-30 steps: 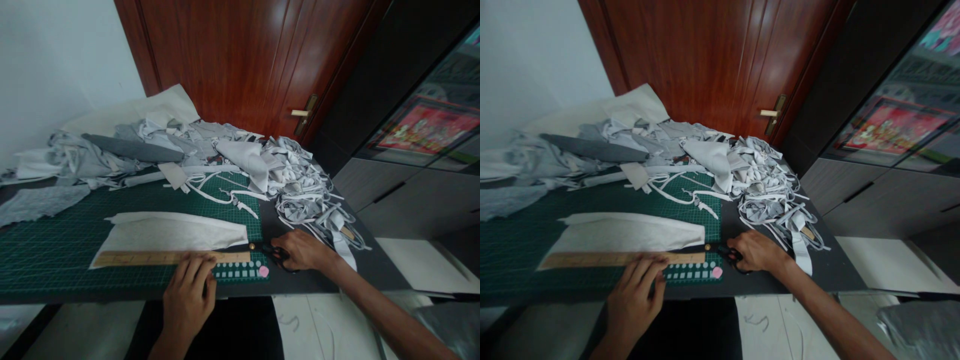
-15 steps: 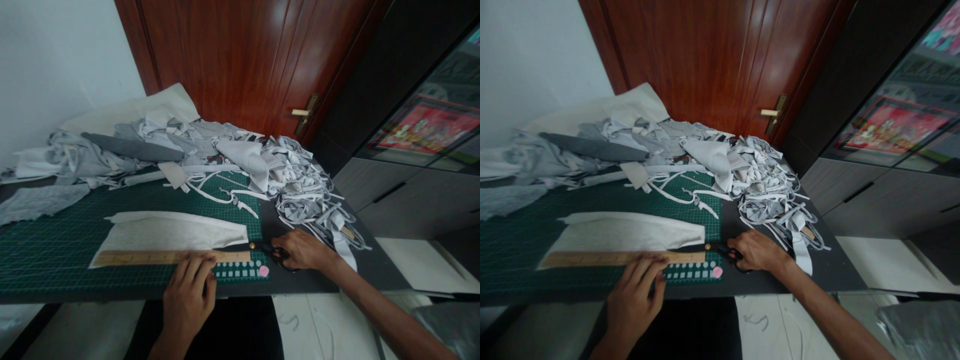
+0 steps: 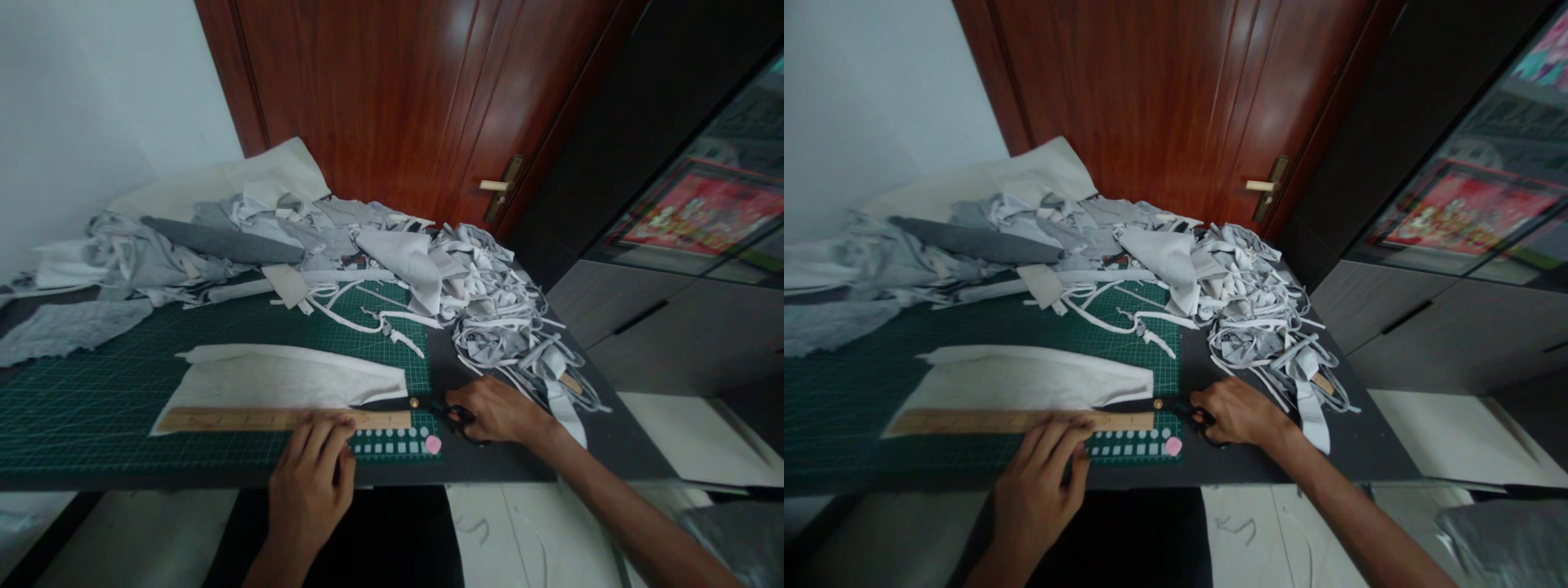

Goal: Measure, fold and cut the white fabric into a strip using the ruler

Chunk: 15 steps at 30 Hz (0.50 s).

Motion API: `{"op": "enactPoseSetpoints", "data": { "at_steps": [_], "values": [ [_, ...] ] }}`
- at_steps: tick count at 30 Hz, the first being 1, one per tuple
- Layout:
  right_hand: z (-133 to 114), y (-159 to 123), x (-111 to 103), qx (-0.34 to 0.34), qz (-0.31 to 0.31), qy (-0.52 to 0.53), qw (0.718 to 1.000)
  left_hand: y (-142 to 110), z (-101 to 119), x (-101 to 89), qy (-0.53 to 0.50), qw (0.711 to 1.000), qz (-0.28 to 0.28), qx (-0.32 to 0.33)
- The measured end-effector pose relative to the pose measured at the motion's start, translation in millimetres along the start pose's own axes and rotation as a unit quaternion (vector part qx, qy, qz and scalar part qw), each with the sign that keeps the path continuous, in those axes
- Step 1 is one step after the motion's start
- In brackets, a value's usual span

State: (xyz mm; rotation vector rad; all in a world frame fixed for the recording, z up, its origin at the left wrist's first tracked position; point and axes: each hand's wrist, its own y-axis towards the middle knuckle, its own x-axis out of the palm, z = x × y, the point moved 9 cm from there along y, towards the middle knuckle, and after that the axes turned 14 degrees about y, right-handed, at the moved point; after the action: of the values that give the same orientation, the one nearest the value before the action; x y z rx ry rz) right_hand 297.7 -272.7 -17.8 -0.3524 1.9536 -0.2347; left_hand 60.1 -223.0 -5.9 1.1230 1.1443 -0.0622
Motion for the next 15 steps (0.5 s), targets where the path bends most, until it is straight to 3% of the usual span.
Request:
{"op": "enactPoseSetpoints", "data": {
  "at_steps": [15],
  "values": [
    [1.1,1.6,0.3,-0.014,0.001,0.015,1.0,-1.5,1.1,1.0,0.001,1.0,-0.005,0.003]
  ]
}}
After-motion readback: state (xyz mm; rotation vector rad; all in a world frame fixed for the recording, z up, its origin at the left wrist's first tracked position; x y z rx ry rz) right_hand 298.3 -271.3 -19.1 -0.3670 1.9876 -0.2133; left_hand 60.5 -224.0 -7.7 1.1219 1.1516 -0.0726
